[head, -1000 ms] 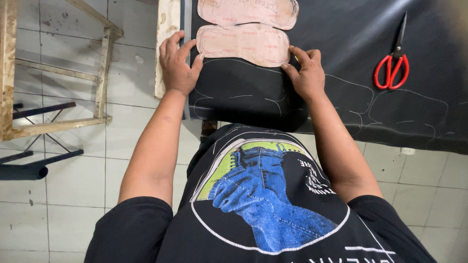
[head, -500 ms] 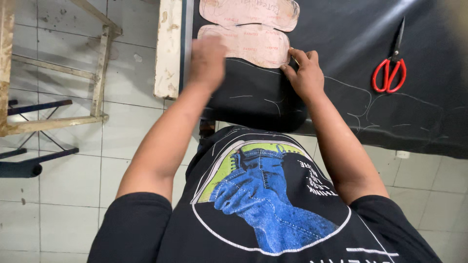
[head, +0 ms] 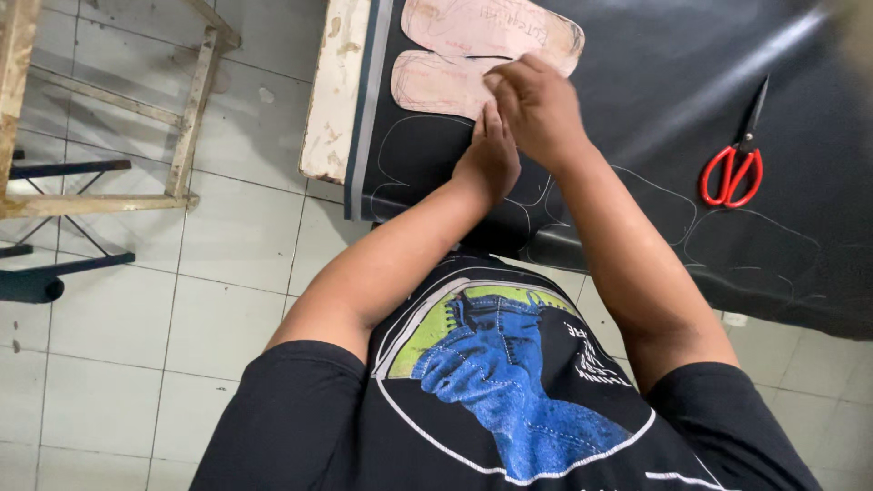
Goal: The person unrolls a black sheet of material on a work table, places a cardboard shoe insole pattern on it, and traces the outline with a pencil. They repeat the tracing on a second insole pattern. The person then moves the patterns aside and briefly points at a document on the table.
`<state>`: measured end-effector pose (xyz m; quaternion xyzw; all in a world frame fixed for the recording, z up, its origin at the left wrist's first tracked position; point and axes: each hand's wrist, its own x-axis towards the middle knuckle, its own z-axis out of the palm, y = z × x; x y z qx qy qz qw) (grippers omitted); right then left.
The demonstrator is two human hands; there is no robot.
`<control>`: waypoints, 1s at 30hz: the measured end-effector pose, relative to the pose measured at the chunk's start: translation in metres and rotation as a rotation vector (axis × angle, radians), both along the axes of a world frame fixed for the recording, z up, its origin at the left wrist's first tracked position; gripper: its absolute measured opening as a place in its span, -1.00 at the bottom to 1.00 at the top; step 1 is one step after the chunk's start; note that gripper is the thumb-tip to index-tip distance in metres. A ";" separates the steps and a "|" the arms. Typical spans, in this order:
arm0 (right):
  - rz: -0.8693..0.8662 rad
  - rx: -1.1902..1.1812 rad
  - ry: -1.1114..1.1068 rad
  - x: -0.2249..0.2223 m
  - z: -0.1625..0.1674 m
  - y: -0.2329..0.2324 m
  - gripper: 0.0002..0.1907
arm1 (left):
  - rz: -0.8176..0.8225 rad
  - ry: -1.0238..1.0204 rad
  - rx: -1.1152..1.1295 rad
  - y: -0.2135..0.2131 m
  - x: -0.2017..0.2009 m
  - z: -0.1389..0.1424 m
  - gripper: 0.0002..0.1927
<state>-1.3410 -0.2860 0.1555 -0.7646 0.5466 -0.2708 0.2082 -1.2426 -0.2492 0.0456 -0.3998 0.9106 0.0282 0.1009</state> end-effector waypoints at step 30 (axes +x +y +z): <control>0.471 0.002 0.014 0.159 -0.039 -0.078 -0.88 | 0.058 0.324 0.099 -0.017 0.069 0.004 -0.41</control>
